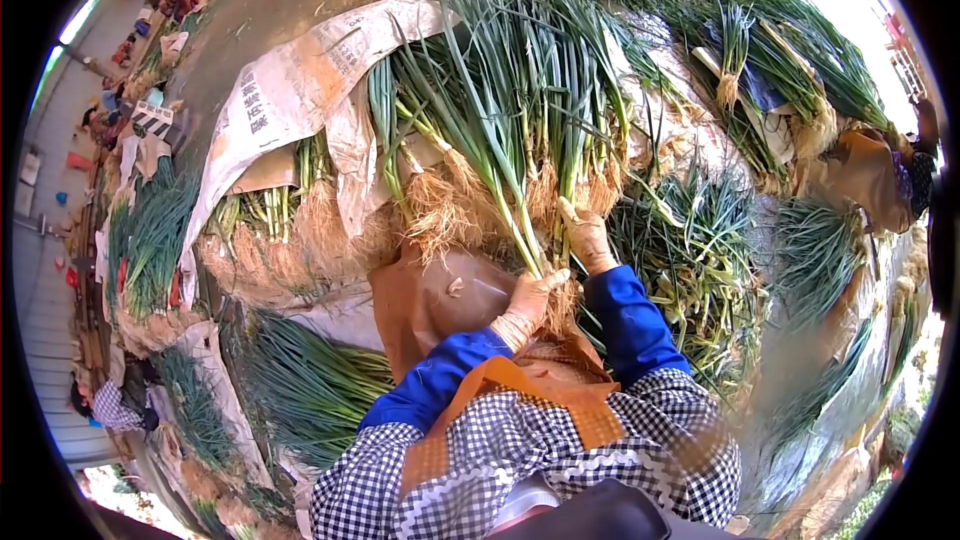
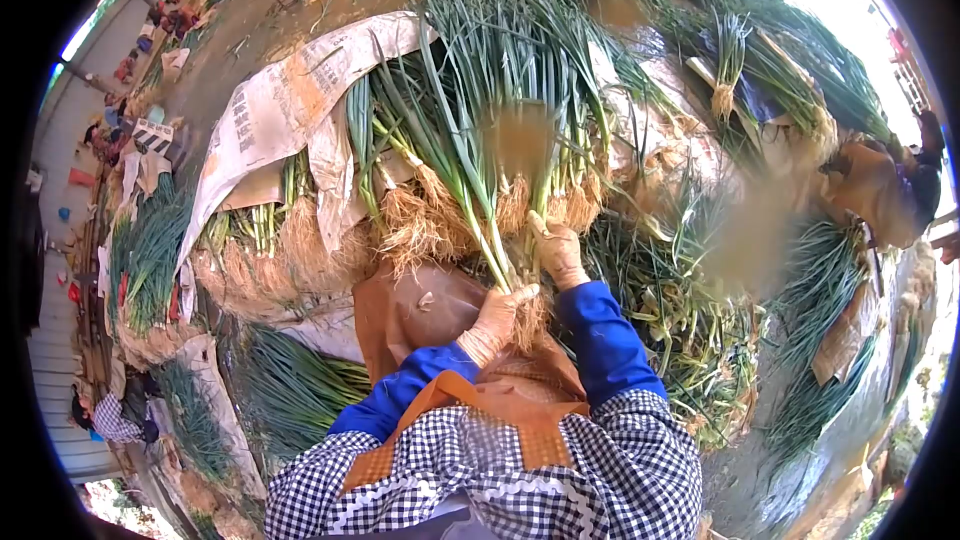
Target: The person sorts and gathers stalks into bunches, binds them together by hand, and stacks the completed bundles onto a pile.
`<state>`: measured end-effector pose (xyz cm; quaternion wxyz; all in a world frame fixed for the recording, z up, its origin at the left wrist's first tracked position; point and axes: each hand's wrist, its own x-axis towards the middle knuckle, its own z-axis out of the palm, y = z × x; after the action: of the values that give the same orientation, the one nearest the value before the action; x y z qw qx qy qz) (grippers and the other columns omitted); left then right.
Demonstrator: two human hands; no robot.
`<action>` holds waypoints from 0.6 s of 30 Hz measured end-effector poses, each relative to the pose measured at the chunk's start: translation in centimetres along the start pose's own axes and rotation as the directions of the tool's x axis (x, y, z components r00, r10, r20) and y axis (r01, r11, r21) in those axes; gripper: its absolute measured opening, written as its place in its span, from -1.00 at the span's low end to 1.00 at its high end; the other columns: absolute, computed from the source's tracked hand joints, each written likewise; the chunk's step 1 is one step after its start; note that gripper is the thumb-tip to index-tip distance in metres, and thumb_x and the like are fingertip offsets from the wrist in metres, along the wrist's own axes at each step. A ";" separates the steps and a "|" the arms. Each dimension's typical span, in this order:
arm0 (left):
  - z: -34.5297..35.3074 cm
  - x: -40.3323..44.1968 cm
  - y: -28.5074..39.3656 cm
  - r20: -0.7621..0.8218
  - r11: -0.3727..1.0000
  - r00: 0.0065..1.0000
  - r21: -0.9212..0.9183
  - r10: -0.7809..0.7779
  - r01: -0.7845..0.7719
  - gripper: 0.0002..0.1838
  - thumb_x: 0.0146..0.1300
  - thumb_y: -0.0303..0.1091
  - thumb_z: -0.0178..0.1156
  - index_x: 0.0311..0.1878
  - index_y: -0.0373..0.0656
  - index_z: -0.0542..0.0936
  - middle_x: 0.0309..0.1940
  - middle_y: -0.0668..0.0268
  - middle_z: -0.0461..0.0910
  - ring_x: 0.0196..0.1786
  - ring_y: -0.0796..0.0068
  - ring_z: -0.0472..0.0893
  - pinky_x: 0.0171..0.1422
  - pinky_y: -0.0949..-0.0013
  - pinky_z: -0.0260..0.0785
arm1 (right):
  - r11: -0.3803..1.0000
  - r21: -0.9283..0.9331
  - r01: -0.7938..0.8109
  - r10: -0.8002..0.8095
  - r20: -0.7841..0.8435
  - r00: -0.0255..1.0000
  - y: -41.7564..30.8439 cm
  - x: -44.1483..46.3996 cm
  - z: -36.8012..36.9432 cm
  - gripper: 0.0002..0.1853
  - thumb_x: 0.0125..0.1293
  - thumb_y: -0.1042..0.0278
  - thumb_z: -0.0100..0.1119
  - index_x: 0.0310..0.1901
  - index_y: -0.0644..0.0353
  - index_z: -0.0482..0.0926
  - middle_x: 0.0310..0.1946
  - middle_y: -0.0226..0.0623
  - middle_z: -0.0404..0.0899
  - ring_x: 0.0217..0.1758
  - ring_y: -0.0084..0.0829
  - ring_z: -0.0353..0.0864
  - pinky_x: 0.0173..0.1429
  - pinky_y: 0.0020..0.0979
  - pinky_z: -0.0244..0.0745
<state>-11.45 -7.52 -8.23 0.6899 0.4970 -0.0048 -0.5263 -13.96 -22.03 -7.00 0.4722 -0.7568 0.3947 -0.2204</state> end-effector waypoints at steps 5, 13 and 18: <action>-1.1 1.0 -1.2 -0.087 0.987 0.983 0.033 0.163 -0.160 -0.88 0.05 -0.56 0.22 -0.35 -0.19 0.49 -0.47 0.42 0.49 -0.44 0.58 0.48 -0.38 0.52 0.36 | 0.899 -0.408 0.159 -0.207 -0.077 0.975 1.5 -3.2 0.1 -0.65 0.32 0.09 -0.10 -0.47 0.10 0.54 -0.69 -0.13 0.44 -0.65 -0.22 0.46 -0.52 -0.30 0.34; -1.2 -0.2 0.3 0.052 0.985 0.999 -0.173 -0.013 0.022 -0.82 0.04 -0.62 0.13 -0.33 -0.11 0.40 -0.28 0.15 0.59 -0.53 0.48 0.52 -0.51 0.49 0.40 | 0.516 -0.672 0.530 -0.065 0.587 0.807 9.7 -9.2 -12.4 -0.55 0.29 -0.06 -0.17 -0.55 0.09 0.50 -0.65 -0.21 0.49 -0.55 -0.12 0.50 -0.46 -0.25 0.38; 0.2 -1.3 0.6 0.057 0.999 0.997 0.009 -0.044 0.043 -0.80 0.09 -0.51 0.18 -0.19 -0.17 0.47 -0.18 0.21 0.58 -0.44 0.56 0.52 -0.47 0.54 0.41 | 0.874 0.309 -0.375 0.322 0.211 0.923 1.1 -8.7 -12.3 -0.61 0.36 0.08 -0.11 -0.57 0.12 0.39 -0.74 -0.44 0.33 -0.75 -0.56 0.26 -0.64 -0.48 0.23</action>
<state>-11.68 -6.72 -7.05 0.6758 0.4845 -0.0156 -0.5552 -28.20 -21.87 -2.01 0.6577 -0.5936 0.4427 -0.1380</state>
